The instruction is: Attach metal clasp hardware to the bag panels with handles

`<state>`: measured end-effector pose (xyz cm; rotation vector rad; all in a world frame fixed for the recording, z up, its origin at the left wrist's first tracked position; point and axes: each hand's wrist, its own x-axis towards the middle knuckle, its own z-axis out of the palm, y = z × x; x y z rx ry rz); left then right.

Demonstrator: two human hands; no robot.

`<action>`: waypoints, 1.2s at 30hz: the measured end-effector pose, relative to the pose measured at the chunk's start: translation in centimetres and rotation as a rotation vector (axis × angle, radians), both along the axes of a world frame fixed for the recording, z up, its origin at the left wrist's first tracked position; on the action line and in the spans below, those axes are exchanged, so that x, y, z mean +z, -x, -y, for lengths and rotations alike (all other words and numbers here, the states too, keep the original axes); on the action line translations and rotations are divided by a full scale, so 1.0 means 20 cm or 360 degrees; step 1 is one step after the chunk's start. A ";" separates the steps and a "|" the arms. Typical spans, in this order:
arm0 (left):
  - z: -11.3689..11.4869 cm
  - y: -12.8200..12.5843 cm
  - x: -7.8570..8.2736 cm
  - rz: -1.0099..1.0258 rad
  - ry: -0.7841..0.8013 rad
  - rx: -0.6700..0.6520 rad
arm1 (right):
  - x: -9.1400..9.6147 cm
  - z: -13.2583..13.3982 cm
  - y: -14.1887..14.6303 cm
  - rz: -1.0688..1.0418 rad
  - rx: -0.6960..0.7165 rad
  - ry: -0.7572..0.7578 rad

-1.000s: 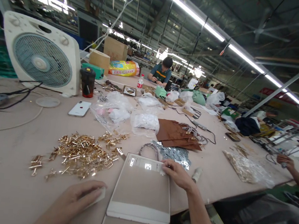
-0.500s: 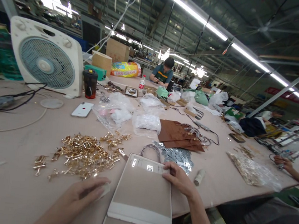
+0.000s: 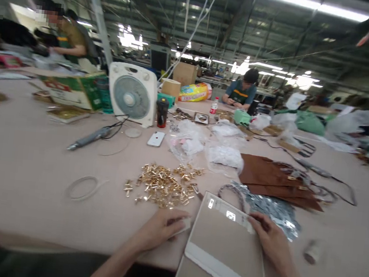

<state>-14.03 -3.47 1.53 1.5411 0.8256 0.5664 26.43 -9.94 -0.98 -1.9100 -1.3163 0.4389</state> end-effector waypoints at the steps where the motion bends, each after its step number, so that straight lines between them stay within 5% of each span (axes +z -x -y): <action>1: 0.00 0.00 0.00 0.0022 -0.0006 0.0005 | -0.02 -0.01 0.00 0.0058 -0.0027 0.0012; 6: 0.02 0.03 0.01 -0.0003 -0.0143 -0.0022 | 0.05 -0.02 0.18 0.0457 -0.0160 -0.0384; 12: 0.04 0.04 0.01 -0.0128 -0.0391 -0.0027 | 0.22 -0.02 0.77 0.0184 0.0908 -0.0397; 16: 0.03 0.04 0.00 -0.0165 -0.0464 -0.0036 | 0.19 -0.07 0.99 0.0135 0.1156 -0.0355; 25: 0.04 0.04 0.00 -0.0272 -0.0634 -0.0016 | 0.05 -0.09 1.02 0.0017 0.1217 -0.0303; 36: 0.05 0.07 0.00 -0.0301 -0.0770 0.0064 | 0.04 -0.06 1.03 -0.0034 0.1134 -0.0327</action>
